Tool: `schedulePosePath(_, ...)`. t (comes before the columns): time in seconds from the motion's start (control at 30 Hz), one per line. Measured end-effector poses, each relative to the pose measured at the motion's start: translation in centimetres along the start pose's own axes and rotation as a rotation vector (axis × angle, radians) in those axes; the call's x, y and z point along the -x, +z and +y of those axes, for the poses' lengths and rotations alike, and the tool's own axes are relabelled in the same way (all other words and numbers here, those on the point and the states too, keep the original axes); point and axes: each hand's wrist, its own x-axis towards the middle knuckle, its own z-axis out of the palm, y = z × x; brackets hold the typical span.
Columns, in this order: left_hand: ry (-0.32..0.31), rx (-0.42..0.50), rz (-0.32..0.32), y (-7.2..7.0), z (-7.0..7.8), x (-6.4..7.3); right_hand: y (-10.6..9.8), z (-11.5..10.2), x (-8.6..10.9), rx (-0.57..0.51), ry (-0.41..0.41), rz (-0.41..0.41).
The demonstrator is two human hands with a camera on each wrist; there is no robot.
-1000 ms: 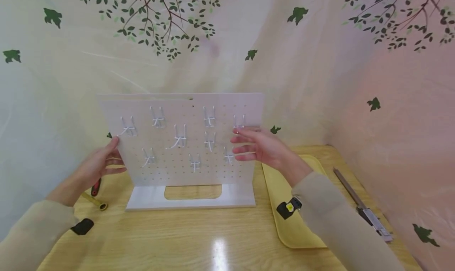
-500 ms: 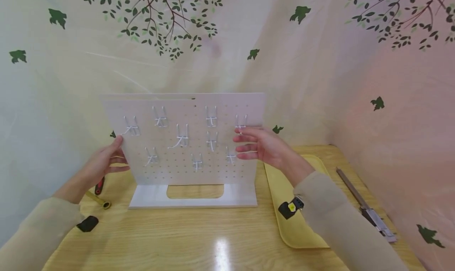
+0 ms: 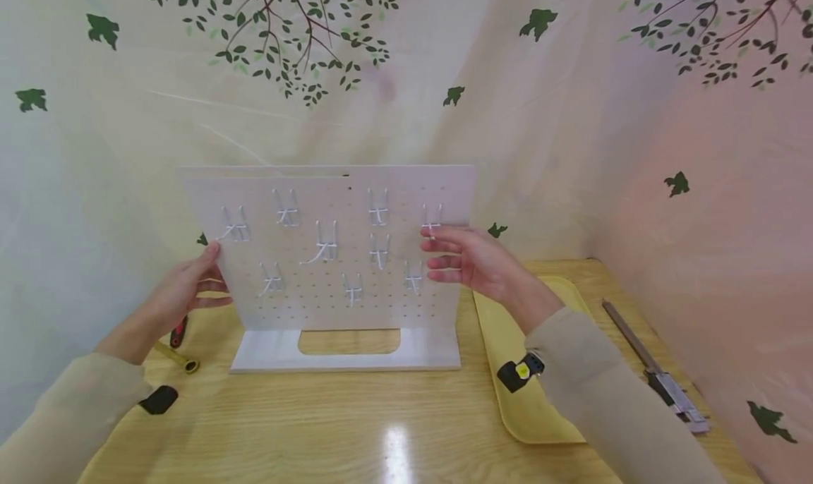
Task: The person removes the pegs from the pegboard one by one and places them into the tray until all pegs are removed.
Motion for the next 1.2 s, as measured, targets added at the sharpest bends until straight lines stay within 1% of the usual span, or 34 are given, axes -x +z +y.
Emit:
schedulePosePath(0.2,-0.001,0.027,-0.003,-0.15,-0.02,-0.04,-0.02,-0.05,-0.12,0.008,0.006,0.002)
schedulePosePath(0.33,-0.002,0.02,-0.008,0.34,0.18,-0.66,-0.42,-0.45,0.24,0.002,0.007,0.003)
schedulePosePath(0.43,0.001,0.014,-0.007,0.44,0.19,-0.91,-0.54,-0.62,0.41,-0.008,0.007,0.001)
schedulePosePath(0.6,0.003,0.037,-0.018,0.16,-0.12,-0.76,-0.35,-0.61,0.36,-0.028,0.009,0.0)
schedulePosePath(0.77,-0.004,0.012,-0.007,-0.32,-0.46,-0.47,-0.03,-0.46,0.12,-0.044,0.013,-0.017)
schedulePosePath(0.97,-0.012,0.015,-0.011,-0.26,-0.36,-0.46,0.03,-0.4,0.11,-0.051,0.007,-0.015)
schedulePosePath(1.2,-0.009,-0.006,0.002,-0.07,-0.3,-0.41,0.02,-0.34,0.21,-0.053,0.005,-0.027)
